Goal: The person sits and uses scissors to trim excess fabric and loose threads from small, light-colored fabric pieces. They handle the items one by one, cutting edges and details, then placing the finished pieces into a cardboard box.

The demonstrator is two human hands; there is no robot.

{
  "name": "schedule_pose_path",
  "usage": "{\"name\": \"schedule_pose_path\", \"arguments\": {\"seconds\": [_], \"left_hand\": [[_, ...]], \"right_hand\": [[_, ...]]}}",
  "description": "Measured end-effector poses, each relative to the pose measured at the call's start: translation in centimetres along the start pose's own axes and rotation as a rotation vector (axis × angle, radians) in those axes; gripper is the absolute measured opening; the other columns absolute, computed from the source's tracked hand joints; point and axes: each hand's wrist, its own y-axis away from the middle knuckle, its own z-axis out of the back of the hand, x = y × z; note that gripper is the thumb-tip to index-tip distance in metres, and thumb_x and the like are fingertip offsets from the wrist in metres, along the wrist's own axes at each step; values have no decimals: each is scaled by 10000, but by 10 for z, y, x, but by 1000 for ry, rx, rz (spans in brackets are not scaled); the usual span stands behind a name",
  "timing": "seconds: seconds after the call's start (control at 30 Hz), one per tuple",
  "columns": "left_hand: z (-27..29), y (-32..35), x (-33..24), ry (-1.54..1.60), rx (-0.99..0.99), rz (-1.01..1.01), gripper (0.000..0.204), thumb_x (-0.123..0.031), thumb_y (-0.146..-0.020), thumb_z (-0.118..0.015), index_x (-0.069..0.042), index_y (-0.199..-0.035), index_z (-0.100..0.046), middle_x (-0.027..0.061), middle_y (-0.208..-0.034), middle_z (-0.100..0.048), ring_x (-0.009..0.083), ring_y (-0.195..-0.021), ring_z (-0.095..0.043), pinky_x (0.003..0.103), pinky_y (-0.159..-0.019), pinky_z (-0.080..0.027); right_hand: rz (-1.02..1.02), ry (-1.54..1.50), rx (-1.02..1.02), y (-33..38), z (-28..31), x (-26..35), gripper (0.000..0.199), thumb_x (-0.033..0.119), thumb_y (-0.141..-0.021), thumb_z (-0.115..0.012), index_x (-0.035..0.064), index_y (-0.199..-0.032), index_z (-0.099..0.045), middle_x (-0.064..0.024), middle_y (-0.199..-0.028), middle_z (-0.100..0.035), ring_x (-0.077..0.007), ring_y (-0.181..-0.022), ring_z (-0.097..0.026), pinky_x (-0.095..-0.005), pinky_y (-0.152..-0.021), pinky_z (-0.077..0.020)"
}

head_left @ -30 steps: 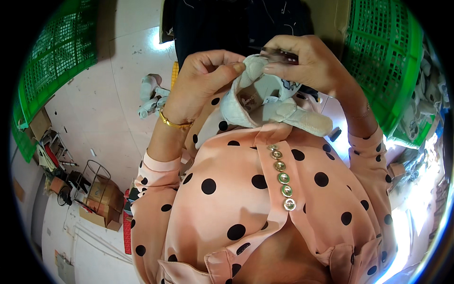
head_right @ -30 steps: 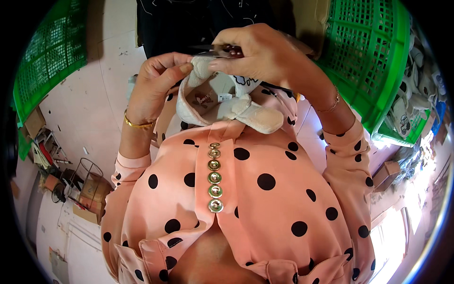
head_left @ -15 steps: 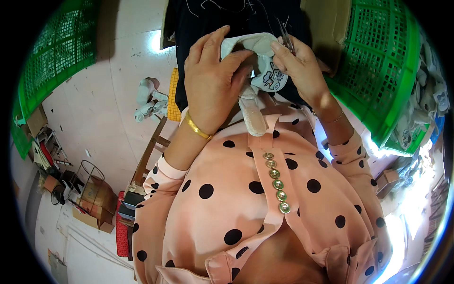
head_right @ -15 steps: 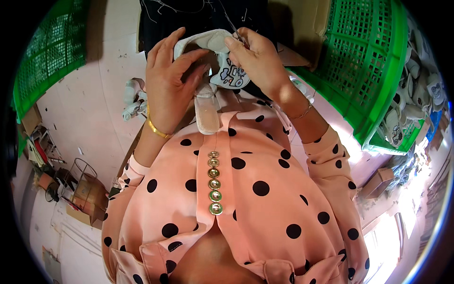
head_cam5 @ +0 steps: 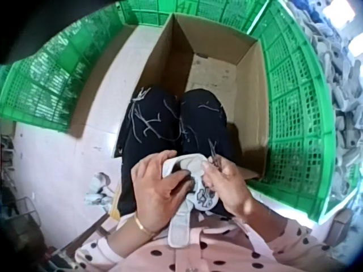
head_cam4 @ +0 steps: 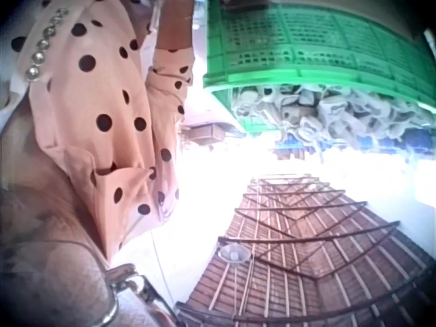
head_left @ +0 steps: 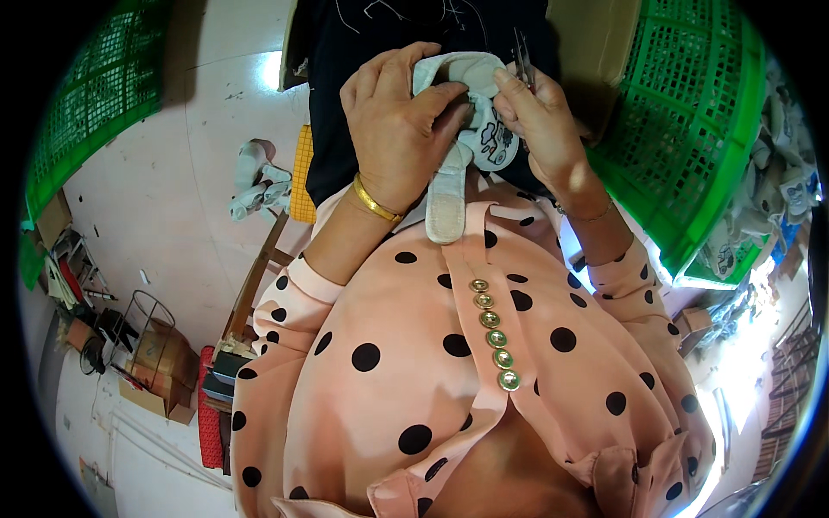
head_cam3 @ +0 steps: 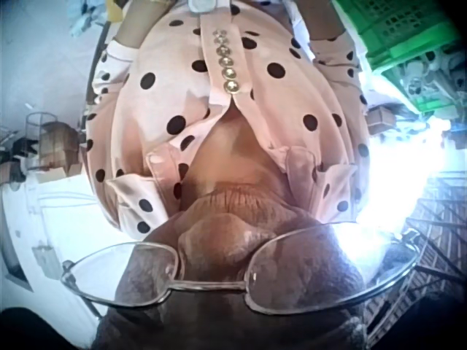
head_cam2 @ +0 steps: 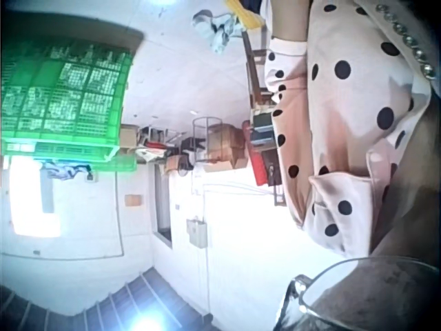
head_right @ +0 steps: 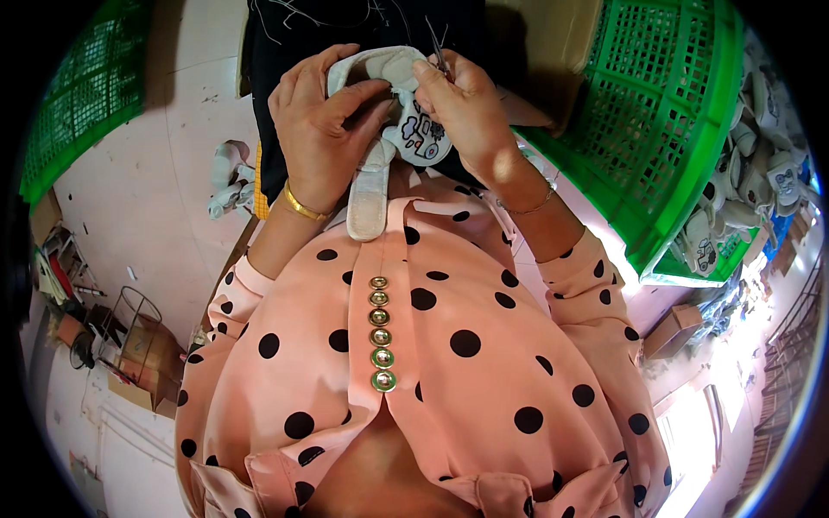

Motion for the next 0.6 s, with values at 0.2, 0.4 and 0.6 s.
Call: {"name": "schedule_pose_path", "arguments": {"seconds": [0.2,0.4,0.6], "left_hand": [[-9,-2,7,36,-36,-81,171,-190,-671,-801,-191,-837,-758,17,-1164,-634,247,-1103,-544,399,-911,-363],[-5,-5,7,29,-34,-91,168,-178,-663,-800,-194,-826,-759,12,-1153,-646,249,-1101,-548,384,-893,-380],[-2,-9,6,51,-17,-92,217,-164,-644,-808,-207,-851,-760,-5,-1165,-652,242,-1091,-558,377,-888,-388]], "right_hand": [[261,523,-81,4,7,13,199,247,-969,-595,64,-914,-541,-26,-671,-536,-69,-600,-515,-232,-542,-408],[918,1658,-58,30,18,55,433,513,-814,-666,103,-785,-530,-23,-559,-538,-180,-486,-575,-302,-453,-433],[879,2058,31,28,9,69,412,474,-846,-643,125,-686,-493,-19,-519,-506,-174,-460,-568,-282,-421,-402]]}}
